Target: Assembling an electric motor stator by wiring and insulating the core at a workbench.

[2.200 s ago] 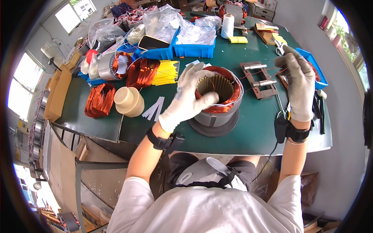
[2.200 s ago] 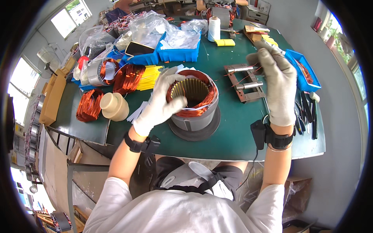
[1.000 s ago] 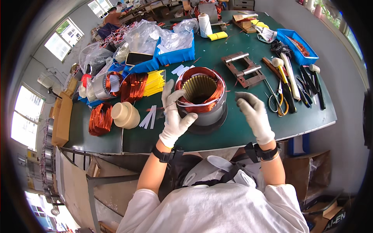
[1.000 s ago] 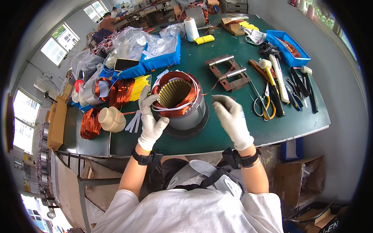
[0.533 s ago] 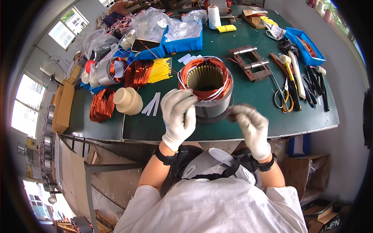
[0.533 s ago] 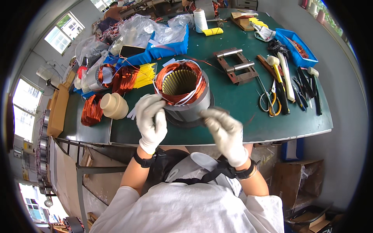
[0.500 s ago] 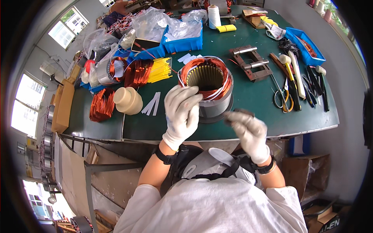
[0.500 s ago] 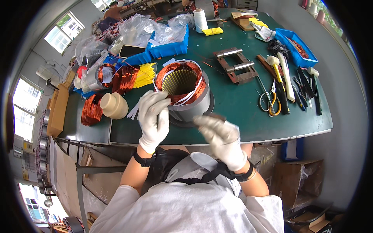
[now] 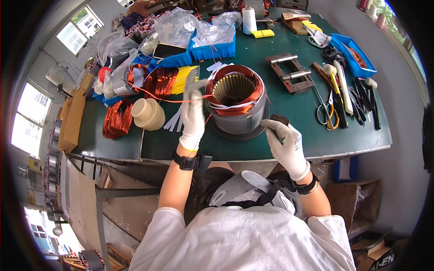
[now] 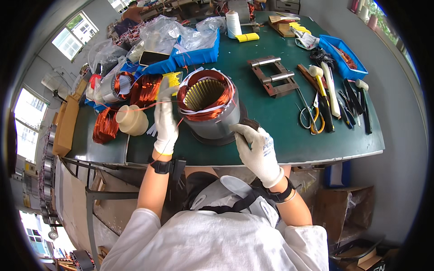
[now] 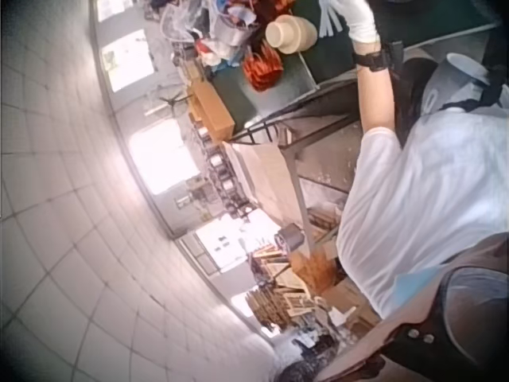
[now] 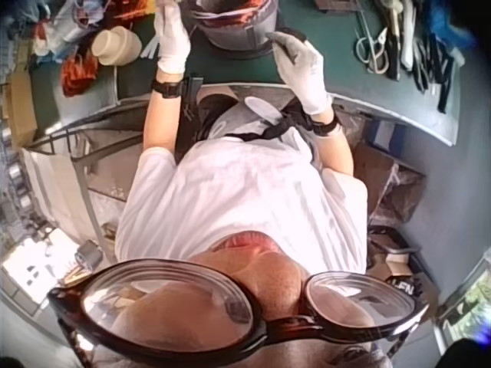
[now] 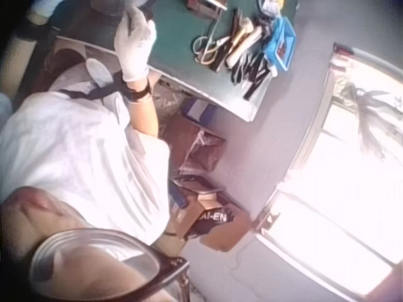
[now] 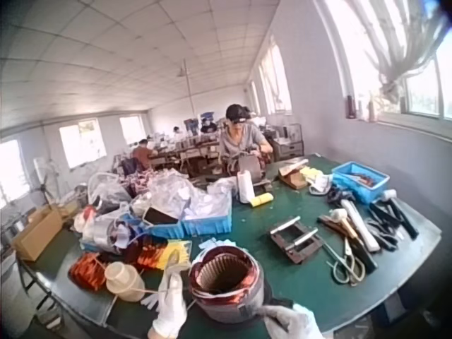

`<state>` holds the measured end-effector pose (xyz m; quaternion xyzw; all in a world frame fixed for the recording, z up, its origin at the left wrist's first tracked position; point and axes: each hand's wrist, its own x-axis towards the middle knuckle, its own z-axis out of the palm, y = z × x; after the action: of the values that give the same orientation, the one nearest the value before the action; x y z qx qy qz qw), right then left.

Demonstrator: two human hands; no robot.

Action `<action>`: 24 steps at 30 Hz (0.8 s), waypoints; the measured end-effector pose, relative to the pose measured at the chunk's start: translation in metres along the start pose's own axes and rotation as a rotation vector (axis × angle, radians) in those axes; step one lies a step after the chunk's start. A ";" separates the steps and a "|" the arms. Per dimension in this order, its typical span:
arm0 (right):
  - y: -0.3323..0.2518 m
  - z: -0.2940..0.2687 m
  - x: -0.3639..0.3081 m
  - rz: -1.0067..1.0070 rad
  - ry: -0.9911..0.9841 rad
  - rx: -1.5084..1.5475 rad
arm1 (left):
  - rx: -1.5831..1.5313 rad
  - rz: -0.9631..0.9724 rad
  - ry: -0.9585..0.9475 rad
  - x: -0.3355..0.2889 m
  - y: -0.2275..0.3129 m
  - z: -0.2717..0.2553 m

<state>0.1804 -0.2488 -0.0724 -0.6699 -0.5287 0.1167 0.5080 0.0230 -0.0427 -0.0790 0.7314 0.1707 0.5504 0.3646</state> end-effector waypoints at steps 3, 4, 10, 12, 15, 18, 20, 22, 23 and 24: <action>0.012 0.016 -0.002 -0.072 0.130 -0.095 | 0.055 -0.087 0.143 -0.028 -0.036 -0.028; 0.006 0.014 0.001 0.029 0.091 -0.138 | -0.021 -0.217 0.098 -0.040 -0.030 -0.027; -0.016 0.032 0.042 -0.428 0.246 -0.074 | -0.214 -0.200 0.007 -0.064 0.014 0.015; -0.015 0.040 0.043 -0.479 0.174 -0.141 | -0.260 -0.220 -0.013 -0.065 0.018 0.021; -0.021 0.038 0.033 -0.631 0.089 -0.082 | -0.085 -0.127 -0.106 -0.056 0.008 0.010; -0.005 0.034 0.009 -0.681 -0.076 -0.029 | -0.072 -0.212 -0.188 -0.052 0.003 0.006; -0.008 0.028 -0.006 -0.738 -0.155 -0.022 | -0.141 -0.237 -0.201 -0.050 0.005 0.004; -0.022 0.017 -0.021 -0.777 -0.242 -0.017 | -0.187 -0.250 -0.216 -0.052 0.006 -0.001; -0.028 0.015 -0.030 -0.702 -0.272 -0.061 | -0.183 -0.251 -0.209 -0.051 0.007 -0.003; -0.032 0.012 -0.039 -0.628 -0.328 -0.024 | -0.269 -0.279 -0.175 -0.049 0.010 -0.003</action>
<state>0.1377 -0.2767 -0.0669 -0.4529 -0.7848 0.0546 0.4194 0.0022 -0.0801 -0.1050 0.6904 0.1631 0.4469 0.5449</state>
